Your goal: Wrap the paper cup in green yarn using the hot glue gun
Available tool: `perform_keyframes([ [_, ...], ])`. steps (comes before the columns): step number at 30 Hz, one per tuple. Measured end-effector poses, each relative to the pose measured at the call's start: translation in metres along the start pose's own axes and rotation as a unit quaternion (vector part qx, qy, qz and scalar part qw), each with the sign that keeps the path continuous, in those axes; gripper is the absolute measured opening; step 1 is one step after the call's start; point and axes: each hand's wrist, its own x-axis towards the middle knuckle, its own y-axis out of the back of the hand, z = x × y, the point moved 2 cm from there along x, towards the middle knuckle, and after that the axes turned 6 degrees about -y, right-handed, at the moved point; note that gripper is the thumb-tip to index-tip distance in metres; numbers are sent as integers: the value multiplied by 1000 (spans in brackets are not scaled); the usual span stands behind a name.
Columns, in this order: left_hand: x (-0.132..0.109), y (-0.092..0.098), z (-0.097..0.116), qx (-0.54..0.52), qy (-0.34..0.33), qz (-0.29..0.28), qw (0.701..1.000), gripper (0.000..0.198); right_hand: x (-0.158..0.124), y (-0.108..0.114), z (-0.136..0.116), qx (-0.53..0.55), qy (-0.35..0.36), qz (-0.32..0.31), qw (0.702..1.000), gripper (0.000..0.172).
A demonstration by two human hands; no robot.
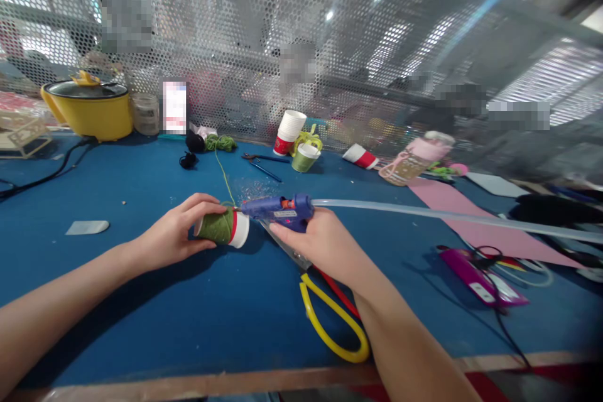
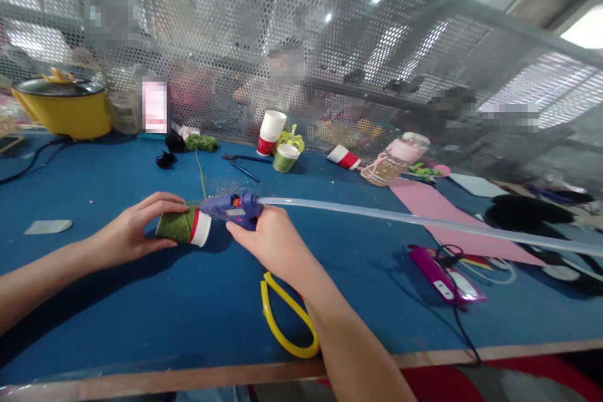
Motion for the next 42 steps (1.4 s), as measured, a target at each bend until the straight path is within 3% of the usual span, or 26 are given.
perform_keyframes([
  [12,0,-1,4,20,-3,-4,1000,38,4,-3,1,-4,1,16,1000,14],
  [18,1,0,-2,13,12,2,1000,41,6,0,7,116,-78,-66,988,21],
  [22,1,0,-4,8,21,-4,1000,42,18,0,21,209,-86,-52,973,20],
  [26,0,0,-2,4,22,-4,1000,43,34,-6,39,230,-83,-21,969,23],
  [33,0,0,1,0,6,14,1000,41,56,-23,60,62,-145,27,987,26],
  [42,0,-3,4,10,-4,6,1000,41,74,-31,71,-130,-159,72,976,33],
])
